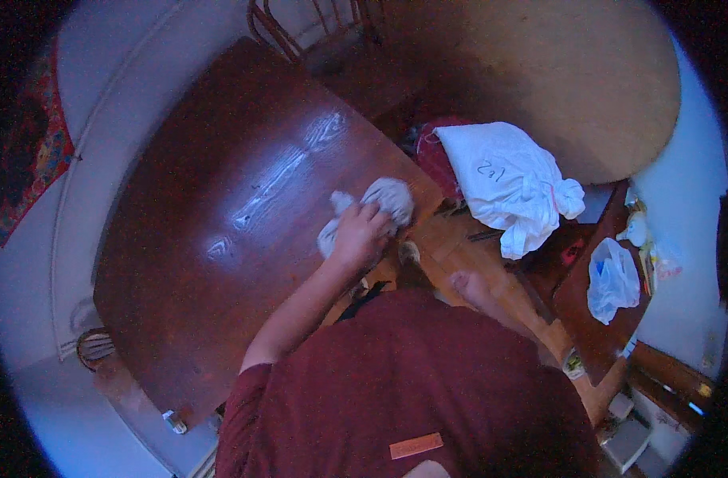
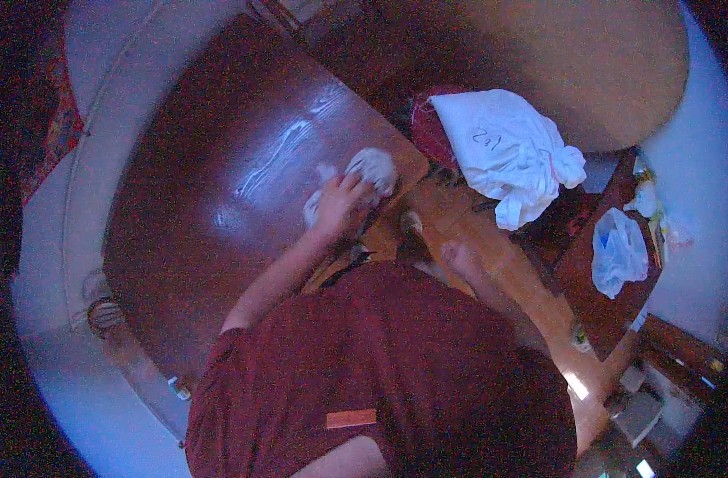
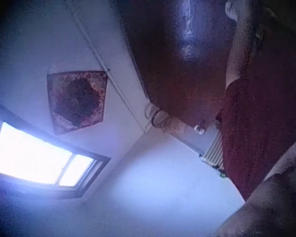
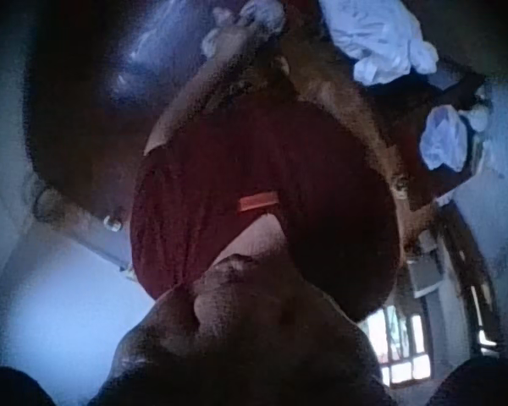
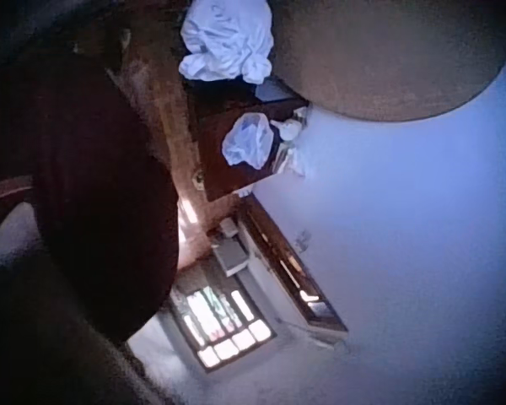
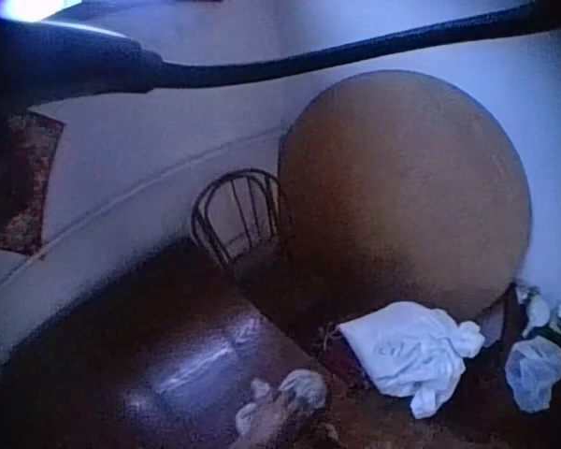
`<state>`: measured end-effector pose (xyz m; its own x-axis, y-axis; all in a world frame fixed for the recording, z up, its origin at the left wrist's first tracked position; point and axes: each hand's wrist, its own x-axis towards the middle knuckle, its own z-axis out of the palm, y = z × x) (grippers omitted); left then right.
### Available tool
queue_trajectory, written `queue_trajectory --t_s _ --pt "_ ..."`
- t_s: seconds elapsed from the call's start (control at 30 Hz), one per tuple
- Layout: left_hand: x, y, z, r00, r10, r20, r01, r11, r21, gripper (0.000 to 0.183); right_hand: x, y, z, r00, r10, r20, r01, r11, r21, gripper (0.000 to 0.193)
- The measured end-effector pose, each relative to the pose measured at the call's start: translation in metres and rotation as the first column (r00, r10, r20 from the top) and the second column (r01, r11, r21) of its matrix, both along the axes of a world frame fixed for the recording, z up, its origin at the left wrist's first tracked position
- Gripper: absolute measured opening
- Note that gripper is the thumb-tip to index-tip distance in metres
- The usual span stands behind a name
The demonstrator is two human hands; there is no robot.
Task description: The person wipes the surface of a large wooden table using a white cloth. They move around the table to clean different sections, including the center and edges, while occasionally adjusting their position. The table surface appears to be treated with a cleaning agent, as it shows a wet sheen during the process.
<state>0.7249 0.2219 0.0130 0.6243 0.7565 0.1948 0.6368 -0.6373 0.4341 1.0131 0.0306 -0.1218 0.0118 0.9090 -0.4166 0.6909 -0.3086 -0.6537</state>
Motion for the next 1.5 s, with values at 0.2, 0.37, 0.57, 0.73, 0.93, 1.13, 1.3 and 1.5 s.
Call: queue_trajectory --t_s 0.2,0.37,0.57,0.73,0.93,1.13,1.3,1.5 --pt "0.047 0.025 -0.009 0.995 -0.011 -0.102 0.007 0.999 -0.036 0.045 0.015 0.046 0.039 0.998 -0.045 -0.044 0.044 0.999 -0.020 0.020" --pt "-0.075 -0.064 -0.004 0.968 0.183 -0.172 -0.201 0.975 -0.094 0.044 0.025 0.058 0.027 0.967 -0.072 -0.246 0.098 0.991 0.096 0.019" --pt "-0.086 -0.065 0.012 0.906 0.333 -0.260 -0.373 0.920 -0.122 0.047 0.013 0.082 0.057 0.953 -0.083 -0.292 0.125 0.984 0.127 0.022" --pt "0.014 0.032 -0.001 0.921 0.375 -0.100 -0.387 0.911 -0.146 0.044 -0.032 0.150 0.141 0.964 0.036 -0.262 0.019 0.979 0.204 0.030" --pt "0.024 0.049 -0.021 0.712 0.594 0.375 -0.268 0.724 -0.636 0.049 -0.104 0.222 0.151 0.993 0.115 -0.010 -0.097 0.878 0.468 0.057" --pt "-0.065 -0.025 0.005 0.329 0.827 0.457 -0.147 0.523 -0.840 0.040 -0.182 0.216 0.138 0.877 0.176 0.447 -0.354 0.866 0.353 0.066" --pt "-0.181 -0.098 -0.032 0.210 0.897 0.388 -0.740 0.406 -0.536 0.033 -0.147 0.269 0.119 0.813 0.198 0.548 -0.471 0.777 0.418 0.047" --pt "-0.274 -0.169 -0.049 0.052 0.966 0.255 -0.981 0.098 -0.170 0.033 -0.157 0.307 0.113 0.848 -0.048 0.528 -0.187 0.905 0.382 0.048"
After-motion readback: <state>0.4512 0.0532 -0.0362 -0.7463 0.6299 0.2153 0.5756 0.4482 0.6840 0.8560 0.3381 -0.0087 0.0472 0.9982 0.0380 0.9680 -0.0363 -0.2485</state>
